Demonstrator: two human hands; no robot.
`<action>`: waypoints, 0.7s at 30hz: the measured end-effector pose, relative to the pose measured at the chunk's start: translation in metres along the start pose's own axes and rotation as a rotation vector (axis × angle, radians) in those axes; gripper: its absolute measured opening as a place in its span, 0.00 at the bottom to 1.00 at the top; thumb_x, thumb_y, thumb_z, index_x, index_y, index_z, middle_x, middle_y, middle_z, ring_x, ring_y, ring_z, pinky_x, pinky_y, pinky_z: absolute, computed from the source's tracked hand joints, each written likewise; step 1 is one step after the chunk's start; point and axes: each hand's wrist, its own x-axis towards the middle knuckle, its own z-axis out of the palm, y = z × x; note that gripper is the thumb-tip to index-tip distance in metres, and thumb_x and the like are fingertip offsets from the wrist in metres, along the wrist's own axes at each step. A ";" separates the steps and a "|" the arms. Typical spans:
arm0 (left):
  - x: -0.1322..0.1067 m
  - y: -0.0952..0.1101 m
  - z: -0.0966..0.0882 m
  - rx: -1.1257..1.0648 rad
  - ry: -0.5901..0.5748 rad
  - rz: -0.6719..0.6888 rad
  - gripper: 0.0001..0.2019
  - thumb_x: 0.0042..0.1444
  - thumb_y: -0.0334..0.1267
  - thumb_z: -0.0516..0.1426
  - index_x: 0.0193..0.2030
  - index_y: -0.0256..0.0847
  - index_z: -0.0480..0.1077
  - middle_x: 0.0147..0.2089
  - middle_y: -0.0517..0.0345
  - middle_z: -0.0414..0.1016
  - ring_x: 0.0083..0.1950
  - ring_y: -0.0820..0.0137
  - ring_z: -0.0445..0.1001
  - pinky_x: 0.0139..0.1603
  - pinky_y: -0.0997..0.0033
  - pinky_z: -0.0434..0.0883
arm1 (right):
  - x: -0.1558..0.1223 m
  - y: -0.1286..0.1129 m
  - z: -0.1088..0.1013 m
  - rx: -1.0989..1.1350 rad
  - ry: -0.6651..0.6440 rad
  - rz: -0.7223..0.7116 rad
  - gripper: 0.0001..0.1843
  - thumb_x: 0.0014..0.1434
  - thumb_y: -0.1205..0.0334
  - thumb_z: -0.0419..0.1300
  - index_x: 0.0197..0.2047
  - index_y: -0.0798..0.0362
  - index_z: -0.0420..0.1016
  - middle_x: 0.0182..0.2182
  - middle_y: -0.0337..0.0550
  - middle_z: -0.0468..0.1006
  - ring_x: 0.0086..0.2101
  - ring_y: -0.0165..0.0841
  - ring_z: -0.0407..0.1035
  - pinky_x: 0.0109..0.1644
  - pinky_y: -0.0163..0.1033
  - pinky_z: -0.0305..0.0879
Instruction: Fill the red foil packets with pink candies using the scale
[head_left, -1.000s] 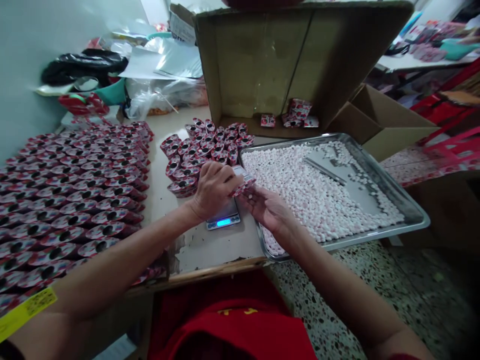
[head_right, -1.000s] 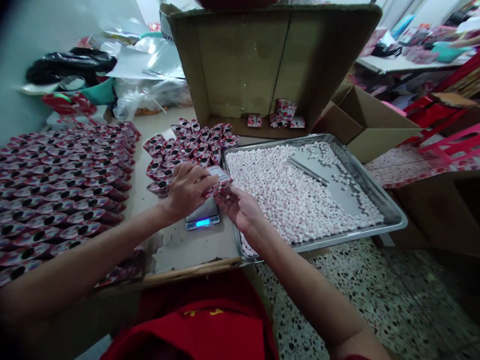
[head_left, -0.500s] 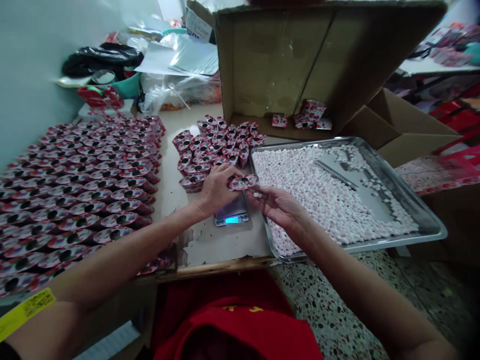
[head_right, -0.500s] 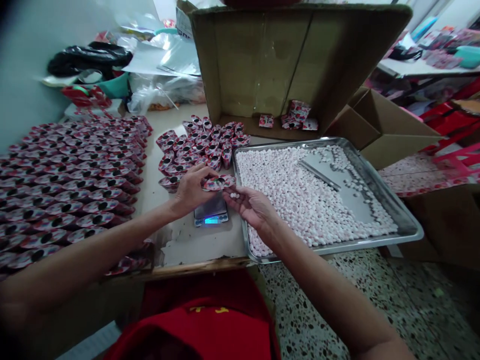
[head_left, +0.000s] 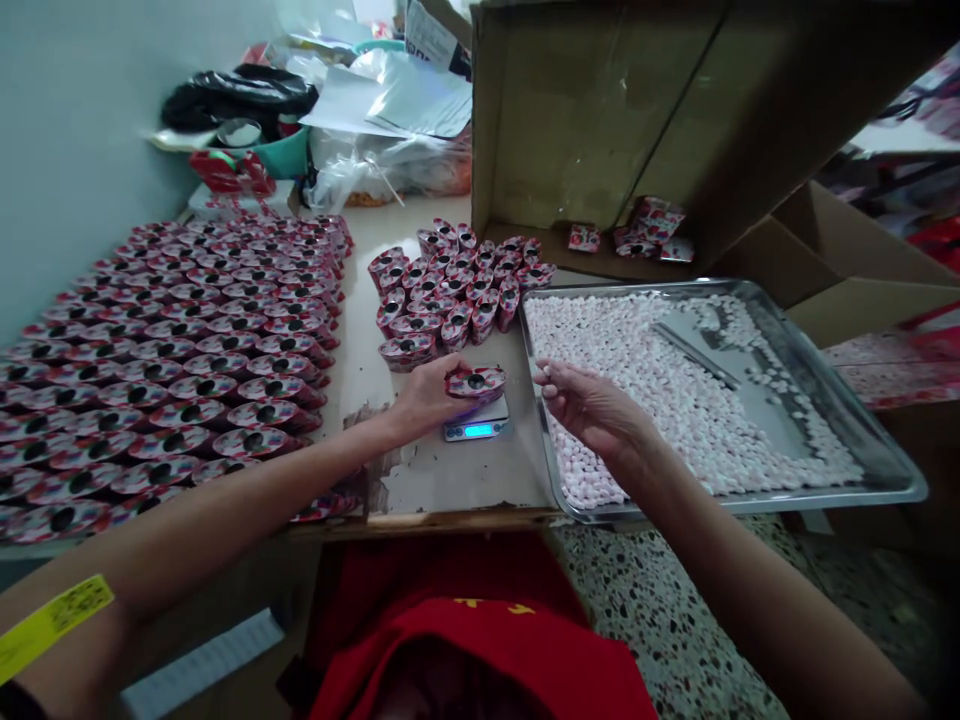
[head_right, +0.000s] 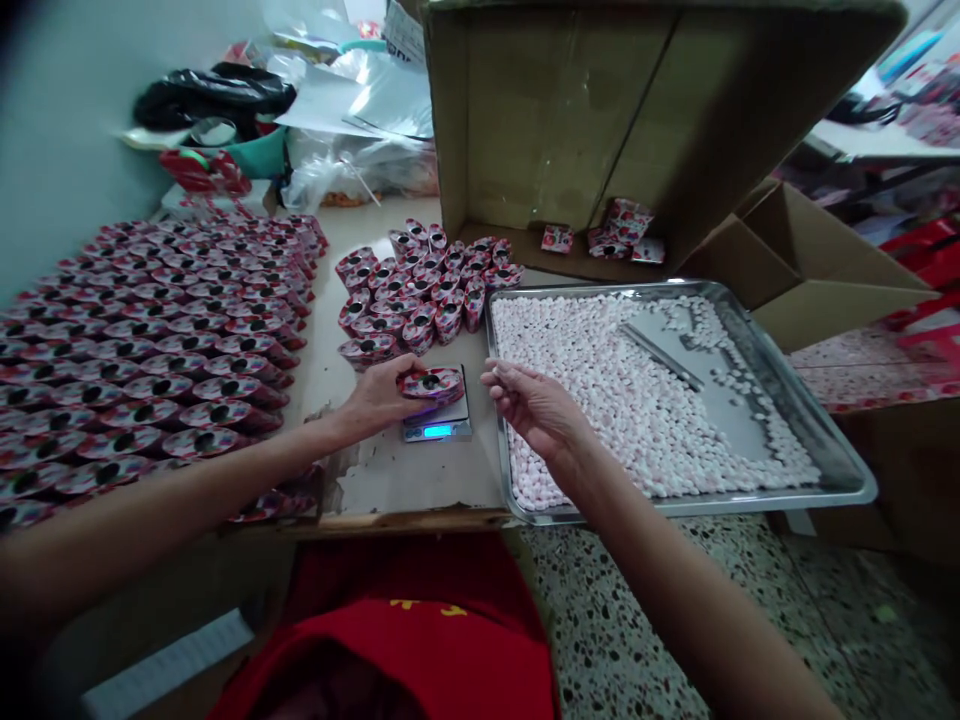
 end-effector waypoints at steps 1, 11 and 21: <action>-0.001 -0.001 0.001 0.003 -0.003 0.005 0.17 0.52 0.45 0.69 0.44 0.41 0.75 0.39 0.60 0.80 0.38 0.68 0.75 0.41 0.70 0.70 | 0.002 0.001 0.005 -0.013 -0.019 0.022 0.06 0.60 0.77 0.68 0.40 0.59 0.81 0.27 0.40 0.80 0.21 0.21 0.68 0.22 0.21 0.65; -0.040 0.008 -0.084 0.033 -0.018 -0.037 0.26 0.54 0.49 0.70 0.56 0.42 0.72 0.47 0.54 0.80 0.47 0.63 0.78 0.49 0.61 0.75 | 0.020 -0.025 0.033 -0.321 -0.193 0.006 0.10 0.52 0.69 0.76 0.38 0.59 0.82 0.25 0.36 0.72 0.22 0.20 0.59 0.21 0.24 0.54; -0.036 0.030 -0.104 0.031 0.124 0.027 0.14 0.59 0.43 0.66 0.50 0.41 0.77 0.46 0.56 0.83 0.46 0.66 0.79 0.55 0.64 0.76 | 0.016 -0.038 0.055 -0.619 -0.223 -0.020 0.14 0.51 0.65 0.77 0.42 0.56 0.87 0.31 0.41 0.80 0.29 0.24 0.69 0.31 0.29 0.67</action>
